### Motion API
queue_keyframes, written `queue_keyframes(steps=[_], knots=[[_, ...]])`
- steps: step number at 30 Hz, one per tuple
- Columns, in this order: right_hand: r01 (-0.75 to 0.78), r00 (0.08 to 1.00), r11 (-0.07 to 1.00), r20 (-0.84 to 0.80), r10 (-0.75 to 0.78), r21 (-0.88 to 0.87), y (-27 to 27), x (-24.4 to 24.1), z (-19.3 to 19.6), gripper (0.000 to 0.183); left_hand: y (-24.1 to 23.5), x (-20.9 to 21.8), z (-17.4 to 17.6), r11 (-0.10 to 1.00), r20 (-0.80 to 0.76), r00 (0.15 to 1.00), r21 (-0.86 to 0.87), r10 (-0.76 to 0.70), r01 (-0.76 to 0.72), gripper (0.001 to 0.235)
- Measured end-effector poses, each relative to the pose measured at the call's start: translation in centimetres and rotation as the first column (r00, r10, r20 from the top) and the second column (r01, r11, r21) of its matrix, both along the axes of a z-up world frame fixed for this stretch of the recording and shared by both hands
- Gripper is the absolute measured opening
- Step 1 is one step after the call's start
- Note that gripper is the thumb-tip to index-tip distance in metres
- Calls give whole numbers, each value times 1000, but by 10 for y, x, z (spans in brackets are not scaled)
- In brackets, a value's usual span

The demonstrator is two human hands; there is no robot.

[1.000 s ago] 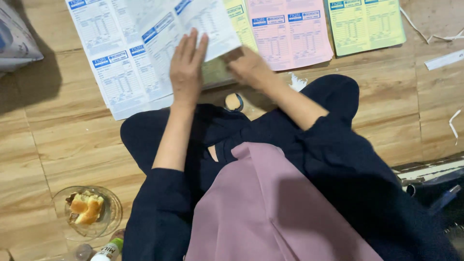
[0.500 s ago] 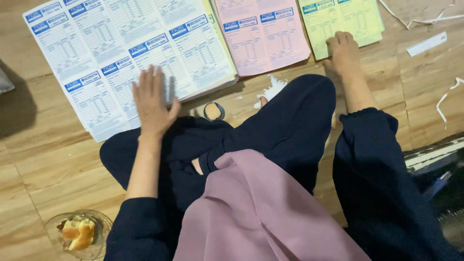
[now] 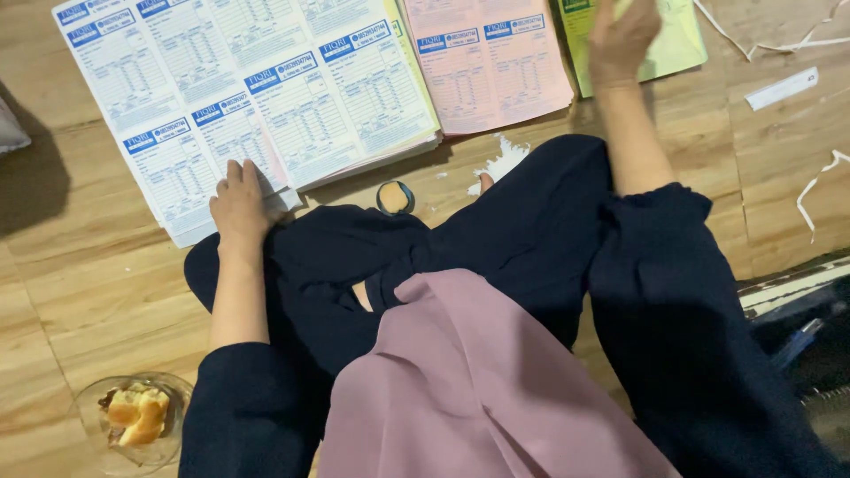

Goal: Sorting and organizing a stack of multi-colored paper forms while sitting on the floor

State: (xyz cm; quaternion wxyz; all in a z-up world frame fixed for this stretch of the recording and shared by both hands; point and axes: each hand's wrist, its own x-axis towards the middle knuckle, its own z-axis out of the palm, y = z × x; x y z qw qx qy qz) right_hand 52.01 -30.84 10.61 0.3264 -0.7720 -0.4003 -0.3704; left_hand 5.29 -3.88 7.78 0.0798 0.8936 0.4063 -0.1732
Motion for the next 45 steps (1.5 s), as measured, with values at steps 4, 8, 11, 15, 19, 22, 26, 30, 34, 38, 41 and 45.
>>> queue_keyframes(steps=[4,8,11,15,19,22,26,30,34,38,41,45], knots=[[-295,853,818,249,458,-494,61,-85,31,51,3,-16,-16,997,38,998,62,-53,50,61],[-244,848,416,16,530,-876,59,-105,-19,15,4,-6,-21,992,-153,981,51,119,-113,116],[75,869,141,134,476,-987,51,-118,-24,44,10,-7,-53,984,-149,986,171,69,-43,86],[151,805,-40,100,585,-988,54,-126,-40,39,7,-15,-67,941,-140,989,327,-36,81,68],[-77,725,75,-4,689,-994,55,-126,-42,12,7,-21,-69,936,-89,995,343,-52,80,35],[-298,872,133,-213,440,-945,52,-124,-24,13,5,-22,-57,959,-62,998,281,-15,32,11],[-372,927,273,-368,68,-887,44,-101,-29,14,8,-31,-59,943,18,1000,332,25,-29,12],[-405,815,637,-574,-73,-656,43,-84,-33,54,12,-30,-51,933,25,997,351,77,-81,5],[-490,510,705,-824,-245,-513,38,-79,-14,45,20,-33,-21,933,-58,939,-105,339,-343,35],[-378,450,815,-857,-253,-439,31,-74,-5,19,28,-50,-33,938,78,936,-75,345,-339,4],[-276,576,881,-800,-168,-384,25,-52,-30,41,28,-51,-21,932,101,927,-4,360,-362,29],[-214,603,971,-796,49,-102,30,-56,-10,26,31,-58,-7,907,169,892,-94,420,-410,27]])
